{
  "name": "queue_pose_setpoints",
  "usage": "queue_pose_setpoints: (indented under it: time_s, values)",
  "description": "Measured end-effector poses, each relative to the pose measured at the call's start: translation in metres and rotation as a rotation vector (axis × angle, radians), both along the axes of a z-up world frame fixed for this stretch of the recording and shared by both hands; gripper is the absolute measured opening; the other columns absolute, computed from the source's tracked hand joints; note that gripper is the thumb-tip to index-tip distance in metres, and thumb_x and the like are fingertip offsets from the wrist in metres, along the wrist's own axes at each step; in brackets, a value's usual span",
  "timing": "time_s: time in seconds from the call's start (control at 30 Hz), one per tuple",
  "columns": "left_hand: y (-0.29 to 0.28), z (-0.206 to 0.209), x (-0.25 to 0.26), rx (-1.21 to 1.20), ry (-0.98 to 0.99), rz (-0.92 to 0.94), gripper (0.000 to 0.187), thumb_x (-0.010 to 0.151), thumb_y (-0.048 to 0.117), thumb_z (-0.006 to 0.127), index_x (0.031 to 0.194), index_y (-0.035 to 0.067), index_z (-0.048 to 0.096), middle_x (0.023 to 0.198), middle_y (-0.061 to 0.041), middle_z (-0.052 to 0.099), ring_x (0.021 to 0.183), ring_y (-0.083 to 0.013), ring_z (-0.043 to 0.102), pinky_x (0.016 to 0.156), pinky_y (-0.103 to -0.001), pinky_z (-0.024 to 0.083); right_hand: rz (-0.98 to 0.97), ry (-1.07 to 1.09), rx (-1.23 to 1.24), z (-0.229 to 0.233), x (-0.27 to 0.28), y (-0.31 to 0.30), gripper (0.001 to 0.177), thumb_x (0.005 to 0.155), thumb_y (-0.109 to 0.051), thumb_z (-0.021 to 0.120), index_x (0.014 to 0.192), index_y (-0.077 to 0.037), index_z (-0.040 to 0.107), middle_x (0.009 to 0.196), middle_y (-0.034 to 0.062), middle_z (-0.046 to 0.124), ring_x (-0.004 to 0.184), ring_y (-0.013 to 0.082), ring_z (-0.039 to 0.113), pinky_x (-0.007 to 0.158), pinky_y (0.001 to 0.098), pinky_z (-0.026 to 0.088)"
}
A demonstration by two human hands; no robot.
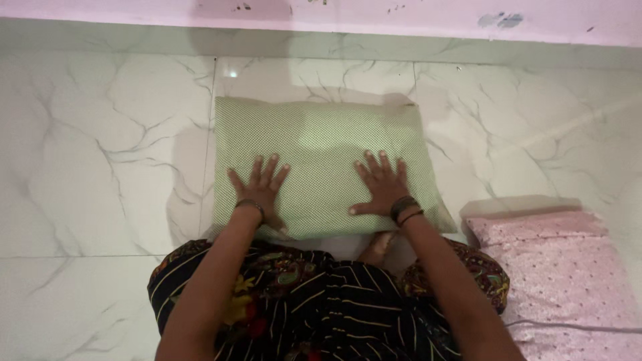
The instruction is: The person sits on the floor and places a white pillow into a green patterned pillowcase. They adjust the fabric, tuck the corners, and smooth the surface before placing the finished pillow next to another one.
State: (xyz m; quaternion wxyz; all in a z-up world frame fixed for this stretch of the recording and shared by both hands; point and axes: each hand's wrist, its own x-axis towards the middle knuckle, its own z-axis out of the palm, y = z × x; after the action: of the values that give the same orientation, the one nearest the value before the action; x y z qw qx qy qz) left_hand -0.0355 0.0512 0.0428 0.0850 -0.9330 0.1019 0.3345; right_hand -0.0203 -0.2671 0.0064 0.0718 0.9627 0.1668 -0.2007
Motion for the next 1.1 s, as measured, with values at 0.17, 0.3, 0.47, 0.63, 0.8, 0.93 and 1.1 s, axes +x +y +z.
queue_pose_setpoints:
  time_s: [0.17,0.3,0.47,0.63,0.8,0.93,1.1]
  values:
    - [0.047,-0.044,-0.002,0.076,0.004,0.237,0.139,0.072,0.062,0.086,0.159,0.043,-0.021,0.168,0.005,-0.032,0.161,-0.0305,-0.019,0.113,-0.083,0.008,-0.174,0.125,-0.142,-0.001,0.006,-0.050,0.148,0.050,-0.095,0.070,0.164,-0.033,-0.002,0.172,0.0061,-0.014,0.157,0.0362,-0.011,0.116,0.0727,0.001]
    - [0.062,-0.088,-0.001,0.150,-0.145,0.266,0.110,0.098,0.018,0.064,0.159,0.044,-0.024,0.166,0.001,-0.035,0.154,-0.0382,-0.008,0.103,-0.086,0.010,-0.443,0.181,-0.165,-0.005,-0.004,-0.101,0.160,0.043,-0.086,0.083,0.166,-0.037,-0.008,0.172,0.0052,-0.013,0.156,0.0369,0.001,0.118,0.0732,0.006]
    - [0.056,-0.093,0.006,0.165,-0.071,0.370,0.113,0.097,0.016,0.064,0.160,0.042,-0.026,0.169,-0.001,-0.035,0.158,-0.0376,-0.004,0.111,-0.082,0.010,-0.589,0.220,-0.387,-0.031,-0.005,-0.128,0.107,0.084,-0.064,0.066,0.166,-0.032,0.006,0.174,0.0130,-0.006,0.155,0.0447,0.013,0.118,0.0711,0.011]
    - [0.040,-0.048,-0.014,0.038,-0.329,0.136,0.126,0.076,0.045,0.079,0.161,0.031,-0.014,0.170,-0.008,-0.021,0.158,-0.0350,-0.006,0.112,-0.082,0.002,-0.297,-0.463,-0.118,-0.041,-0.007,-0.082,0.083,0.097,-0.029,0.054,0.169,-0.012,0.018,0.176,0.0208,0.010,0.156,0.0411,0.017,0.118,0.0674,0.015]
    - [-0.031,-0.005,-0.038,-0.245,-0.283,-0.117,0.145,0.061,0.071,0.087,0.161,0.027,-0.008,0.171,-0.011,-0.014,0.159,-0.0337,-0.009,0.117,-0.080,-0.002,0.114,-0.078,0.131,-0.015,-0.040,0.046,0.119,0.075,-0.071,0.072,0.162,-0.016,0.012,0.171,0.0085,0.004,0.157,0.0316,0.001,0.122,0.0674,-0.001]
    - [-0.040,0.006,-0.033,-0.038,-0.219,-0.145,0.147,0.060,0.069,0.088,0.164,0.038,-0.011,0.173,-0.004,-0.019,0.159,-0.0333,-0.011,0.114,-0.081,0.003,0.143,-0.198,0.123,-0.003,-0.042,0.054,0.128,0.068,-0.078,0.073,0.163,-0.021,0.009,0.172,0.0053,0.000,0.157,0.0332,0.000,0.118,0.0708,-0.002]
    - [-0.014,-0.025,-0.020,-0.002,-0.256,0.081,0.125,0.081,0.046,0.078,0.163,0.038,-0.016,0.170,-0.006,-0.024,0.155,-0.0427,-0.014,0.105,-0.085,0.009,-0.010,-0.146,0.014,-0.008,-0.028,0.017,0.143,0.053,-0.088,0.075,0.163,-0.034,0.002,0.172,0.0036,-0.006,0.158,0.0335,-0.007,0.119,0.0721,-0.004]
